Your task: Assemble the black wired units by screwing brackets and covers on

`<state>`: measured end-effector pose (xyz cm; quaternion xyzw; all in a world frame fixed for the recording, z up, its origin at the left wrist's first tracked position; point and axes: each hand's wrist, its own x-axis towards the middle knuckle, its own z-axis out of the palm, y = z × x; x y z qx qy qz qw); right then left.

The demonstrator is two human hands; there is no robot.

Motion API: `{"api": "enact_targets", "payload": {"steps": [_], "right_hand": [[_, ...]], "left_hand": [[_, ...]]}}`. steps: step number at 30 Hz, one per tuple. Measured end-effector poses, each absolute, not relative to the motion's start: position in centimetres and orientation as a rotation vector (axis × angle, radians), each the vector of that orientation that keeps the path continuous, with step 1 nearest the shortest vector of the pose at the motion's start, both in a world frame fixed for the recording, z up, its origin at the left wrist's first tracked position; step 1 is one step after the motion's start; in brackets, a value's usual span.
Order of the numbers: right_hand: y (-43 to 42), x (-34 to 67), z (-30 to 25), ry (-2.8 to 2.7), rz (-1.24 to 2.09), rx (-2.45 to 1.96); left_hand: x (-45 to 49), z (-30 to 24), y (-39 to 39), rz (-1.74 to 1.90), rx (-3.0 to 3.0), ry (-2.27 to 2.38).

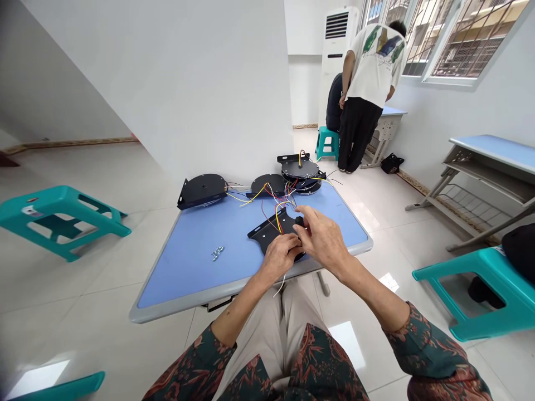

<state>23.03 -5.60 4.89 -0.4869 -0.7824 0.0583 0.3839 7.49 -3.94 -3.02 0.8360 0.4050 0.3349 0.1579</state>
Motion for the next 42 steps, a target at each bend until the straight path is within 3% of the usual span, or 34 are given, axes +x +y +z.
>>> {"api": "enact_targets", "payload": {"steps": [13,20,29,37,42], "right_hand": [[-6.7,22.0,4.6,-1.993,-0.029,-1.452],[-5.9,23.6,6.1,-2.099,0.201,-1.193],[-6.8,22.2,4.8,-1.98,-0.181,-1.418],[-6.8,23.8,5.4,-2.12,0.062,-1.234],[-6.7,23.6,4.2,-2.002,-0.097,-1.321]], "left_hand": [[7.5,-2.0,-3.9,0.905,2.117,1.23],[7.6,-2.4,-3.9,0.909,2.245,1.186],[7.7,-2.6,-3.9,0.877,2.185,1.267],[7.8,-2.3,-4.2,0.935,2.112,1.228],[8.1,-1.8,-4.3,0.872,2.124,1.261]]}}
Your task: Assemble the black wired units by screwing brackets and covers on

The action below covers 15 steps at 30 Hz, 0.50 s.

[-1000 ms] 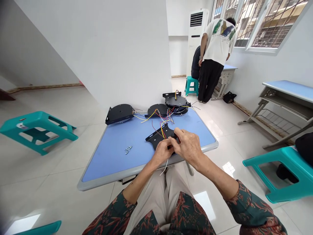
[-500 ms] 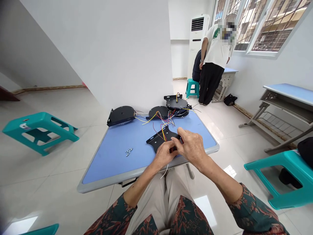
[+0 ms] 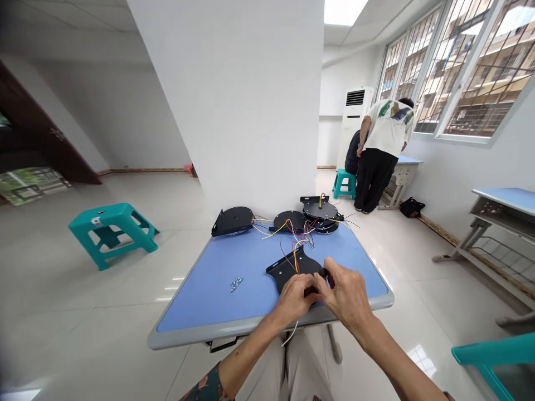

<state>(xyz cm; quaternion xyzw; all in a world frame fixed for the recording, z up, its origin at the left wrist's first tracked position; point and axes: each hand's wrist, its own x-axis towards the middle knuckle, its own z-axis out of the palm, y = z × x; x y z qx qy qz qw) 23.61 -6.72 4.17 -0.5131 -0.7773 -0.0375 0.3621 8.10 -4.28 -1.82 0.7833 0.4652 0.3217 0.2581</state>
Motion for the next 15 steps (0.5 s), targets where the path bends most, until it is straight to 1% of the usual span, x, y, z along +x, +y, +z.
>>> {"api": "enact_targets", "payload": {"steps": [3,5,10,12,15], "right_hand": [[-6.8,22.9,3.2,-1.949,-0.146,-1.357],[-6.8,22.8,3.3,-1.953,-0.113,-1.348],[-6.6,23.8,5.2,-2.077,0.198,-1.23],[-6.6,24.1,5.6,-2.083,0.18,-1.224],[-6.7,23.8,4.9,-2.017,0.036,-1.271]], "left_hand": [[8.2,-1.9,-4.2,0.877,2.102,1.306],[8.1,-2.1,-4.1,0.893,2.076,1.287],[8.0,-2.1,-4.2,0.922,2.018,1.258],[8.0,-2.1,-4.3,0.926,2.017,1.262],[8.1,-2.0,-4.3,0.917,2.051,1.234]]}}
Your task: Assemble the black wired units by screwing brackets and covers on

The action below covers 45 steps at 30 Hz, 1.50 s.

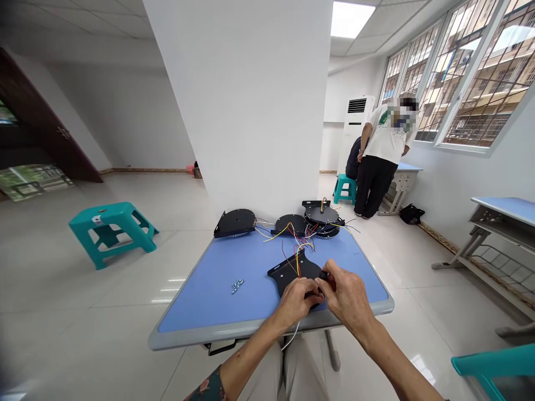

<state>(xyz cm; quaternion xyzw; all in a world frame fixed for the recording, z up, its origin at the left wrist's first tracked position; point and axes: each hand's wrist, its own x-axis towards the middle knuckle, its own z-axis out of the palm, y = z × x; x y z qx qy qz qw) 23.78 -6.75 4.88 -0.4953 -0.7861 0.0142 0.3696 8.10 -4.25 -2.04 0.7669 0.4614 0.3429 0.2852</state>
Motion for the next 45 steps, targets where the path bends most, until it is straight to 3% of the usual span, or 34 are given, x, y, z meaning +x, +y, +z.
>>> {"api": "enact_targets", "payload": {"steps": [6,14,27,36,45], "right_hand": [[-7.1,22.4,2.7,-1.969,-0.134,-1.358],[-6.6,24.3,4.9,-2.149,0.213,-1.184],[-6.8,22.4,2.5,-1.82,0.004,-1.216],[-6.7,23.9,6.1,-2.143,0.504,-1.143],[-6.8,23.7,4.9,-1.983,0.119,-1.335]], "left_hand": [[8.1,-2.0,-4.2,0.889,2.108,1.252],[7.8,-2.2,-4.2,0.91,2.08,1.204],[8.1,-2.3,-4.2,0.897,2.132,1.265],[8.0,-3.0,-3.8,0.925,2.082,1.218],[7.8,-2.1,-3.9,0.894,2.067,1.198]]}}
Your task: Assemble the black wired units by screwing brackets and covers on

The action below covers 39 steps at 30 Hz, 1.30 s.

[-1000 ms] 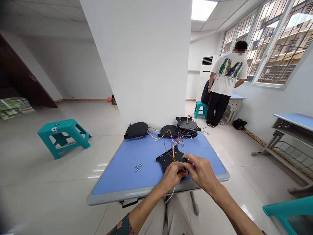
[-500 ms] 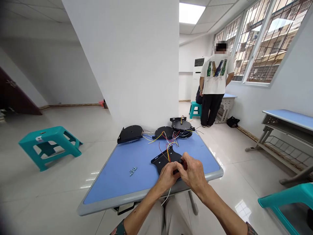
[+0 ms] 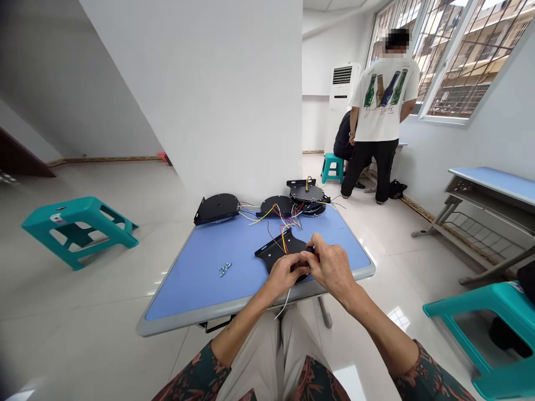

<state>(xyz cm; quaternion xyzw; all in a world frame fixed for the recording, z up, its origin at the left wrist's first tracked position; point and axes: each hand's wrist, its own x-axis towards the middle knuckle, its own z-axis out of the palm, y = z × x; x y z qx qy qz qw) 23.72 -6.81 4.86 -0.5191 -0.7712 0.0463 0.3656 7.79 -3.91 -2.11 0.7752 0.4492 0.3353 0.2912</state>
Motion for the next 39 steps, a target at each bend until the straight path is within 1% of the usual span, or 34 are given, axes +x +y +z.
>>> {"api": "enact_targets", "payload": {"steps": [3,9,11,18,28,35,39], "right_hand": [[-6.9,23.6,5.2,-2.026,0.088,-1.371],[-6.0,24.7,6.9,-2.239,0.326,-1.222],[-5.7,25.0,6.9,-2.232,0.337,-1.195],[-6.5,24.1,4.7,-2.046,0.086,-1.255],[-7.7,22.3,3.1,-1.738,-0.042,-1.374],[-7.6,22.9,3.7,-1.64,0.131,-1.304],[-7.7,24.7,4.4,-1.329,0.4,-1.213]], "left_hand": [[7.7,-2.0,-3.9,0.894,2.082,1.18],[7.5,-2.3,-3.7,0.915,2.087,1.127],[7.5,-2.4,-3.7,0.915,2.099,1.12],[7.6,-2.3,-3.9,0.862,2.138,1.202],[7.6,-2.1,-3.9,0.86,2.13,1.158],[7.3,-0.9,-4.6,0.888,2.029,1.121],[4.9,-0.2,-5.5,1.138,1.878,1.071]]}}
